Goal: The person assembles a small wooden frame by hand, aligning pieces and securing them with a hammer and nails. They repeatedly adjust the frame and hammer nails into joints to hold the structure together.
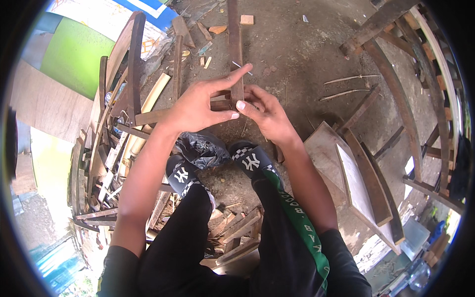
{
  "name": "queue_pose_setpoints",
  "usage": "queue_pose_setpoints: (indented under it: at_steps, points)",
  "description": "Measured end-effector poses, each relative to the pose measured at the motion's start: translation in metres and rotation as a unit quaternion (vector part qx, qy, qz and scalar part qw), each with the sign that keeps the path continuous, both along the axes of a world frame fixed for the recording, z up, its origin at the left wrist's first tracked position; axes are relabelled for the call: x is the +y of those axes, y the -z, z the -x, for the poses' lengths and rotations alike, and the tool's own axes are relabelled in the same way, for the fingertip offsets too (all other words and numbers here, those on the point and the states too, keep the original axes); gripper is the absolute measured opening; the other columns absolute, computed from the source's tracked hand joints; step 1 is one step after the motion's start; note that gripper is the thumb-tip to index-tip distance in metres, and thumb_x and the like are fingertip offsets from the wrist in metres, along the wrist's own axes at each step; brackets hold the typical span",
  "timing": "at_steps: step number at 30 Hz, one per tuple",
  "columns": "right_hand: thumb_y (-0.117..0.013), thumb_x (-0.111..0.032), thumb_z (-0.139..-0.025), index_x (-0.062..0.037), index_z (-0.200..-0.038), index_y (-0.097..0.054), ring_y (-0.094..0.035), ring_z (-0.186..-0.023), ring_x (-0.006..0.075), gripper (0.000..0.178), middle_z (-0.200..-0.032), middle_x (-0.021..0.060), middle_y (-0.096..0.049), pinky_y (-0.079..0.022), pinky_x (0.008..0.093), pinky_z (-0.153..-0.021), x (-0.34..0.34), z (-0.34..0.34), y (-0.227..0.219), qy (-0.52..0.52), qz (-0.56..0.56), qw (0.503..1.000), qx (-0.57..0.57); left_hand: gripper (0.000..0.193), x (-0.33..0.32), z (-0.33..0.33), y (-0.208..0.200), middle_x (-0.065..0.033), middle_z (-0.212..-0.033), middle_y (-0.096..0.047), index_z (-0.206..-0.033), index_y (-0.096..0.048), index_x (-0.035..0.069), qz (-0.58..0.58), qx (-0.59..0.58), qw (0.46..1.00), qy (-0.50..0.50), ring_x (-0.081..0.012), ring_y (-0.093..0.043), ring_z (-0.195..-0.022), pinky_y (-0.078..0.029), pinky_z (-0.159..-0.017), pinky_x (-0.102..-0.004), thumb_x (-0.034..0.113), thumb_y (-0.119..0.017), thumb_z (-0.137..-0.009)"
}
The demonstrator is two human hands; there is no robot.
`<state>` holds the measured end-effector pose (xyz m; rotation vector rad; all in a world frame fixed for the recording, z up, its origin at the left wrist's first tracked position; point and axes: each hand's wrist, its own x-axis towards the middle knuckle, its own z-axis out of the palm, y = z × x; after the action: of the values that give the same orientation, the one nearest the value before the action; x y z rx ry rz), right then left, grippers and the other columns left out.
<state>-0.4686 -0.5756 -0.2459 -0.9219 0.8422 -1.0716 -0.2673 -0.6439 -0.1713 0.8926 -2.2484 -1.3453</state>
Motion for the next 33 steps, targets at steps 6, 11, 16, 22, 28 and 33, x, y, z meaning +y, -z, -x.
queue_pose_setpoints:
  at_steps: [6, 11, 16, 22, 28, 33]
  points:
    - [-0.072, -0.016, -0.101, 0.0053, -0.141, -0.053, -0.062, -0.117, 0.0162, 0.049, -0.124, 0.0113, -0.068, -0.048, 0.0344, -0.103, 0.0, -0.001, 0.006, 0.019, -0.004, 1.0, -0.016, 0.094, -0.001, -0.001, 0.0, -0.0126, -0.148, -0.063, -0.161, -0.044, 0.024, -0.026, 0.005, 1.0, -0.007, -0.0262, -0.059, -0.138, -0.047, -0.117, -0.0421, -0.001, -0.083, -0.079]
    - [-0.074, -0.017, -0.1, 0.0045, -0.144, -0.05, -0.059, -0.124, 0.0195, 0.055, -0.129, 0.014, -0.065, -0.047, 0.0364, -0.106, 0.006, -0.006, 0.002, 0.078, -0.012, 0.997, 0.012, 0.095, 0.001, 0.0, -0.002, -0.0125, -0.15, -0.061, -0.161, -0.043, 0.023, -0.071, 0.008, 0.997, -0.008, -0.0263, -0.057, -0.139, -0.045, -0.118, -0.0421, -0.001, -0.084, -0.079]
    - [-0.073, -0.014, -0.1, 0.0022, -0.142, -0.053, -0.058, -0.128, 0.0206, 0.049, -0.131, 0.0136, -0.064, -0.049, 0.0374, -0.108, 0.011, -0.01, -0.011, 0.201, -0.047, 0.978, -0.032, 0.094, 0.004, 0.003, 0.0, -0.011, -0.153, -0.058, -0.161, -0.044, 0.023, -0.022, 0.021, 0.999, -0.01, -0.0282, -0.052, -0.144, -0.042, -0.122, -0.0424, -0.001, -0.084, -0.079]
    - [-0.071, -0.007, -0.101, 0.0044, -0.126, -0.064, -0.066, -0.114, 0.0151, 0.029, -0.125, 0.0129, -0.067, -0.06, 0.0331, -0.092, -0.004, -0.016, -0.037, 0.283, 0.136, 0.929, 0.197, 0.095, -0.002, 0.0, 0.001, -0.0091, -0.158, -0.053, -0.161, -0.043, 0.023, -0.025, -0.002, 1.0, -0.015, -0.0286, -0.049, -0.147, -0.041, -0.122, -0.0427, 0.001, -0.085, -0.079]
    - [-0.072, -0.005, -0.099, 0.0048, -0.113, -0.069, -0.069, -0.099, 0.0127, 0.017, -0.104, 0.0106, -0.074, -0.058, 0.0283, -0.084, -0.021, -0.024, -0.038, 0.307, 0.117, 0.926, 0.184, 0.094, -0.003, 0.001, 0.006, -0.0124, -0.156, -0.053, -0.16, -0.044, 0.021, -0.019, 0.015, 1.0, -0.018, -0.0319, -0.05, -0.145, -0.042, -0.121, -0.0423, 0.005, -0.087, -0.078]
    - [-0.064, -0.005, -0.103, 0.0035, -0.108, -0.066, -0.067, -0.091, 0.0114, 0.01, -0.097, 0.0086, -0.073, -0.055, 0.0279, -0.079, -0.021, -0.023, -0.034, 0.311, 0.121, 0.907, 0.259, 0.097, -0.001, 0.001, 0.005, -0.0061, -0.162, -0.048, -0.16, -0.044, 0.02, 0.001, 0.008, 1.0, -0.01, -0.0281, -0.047, -0.148, -0.043, -0.121, -0.0407, -0.001, -0.086, -0.075]
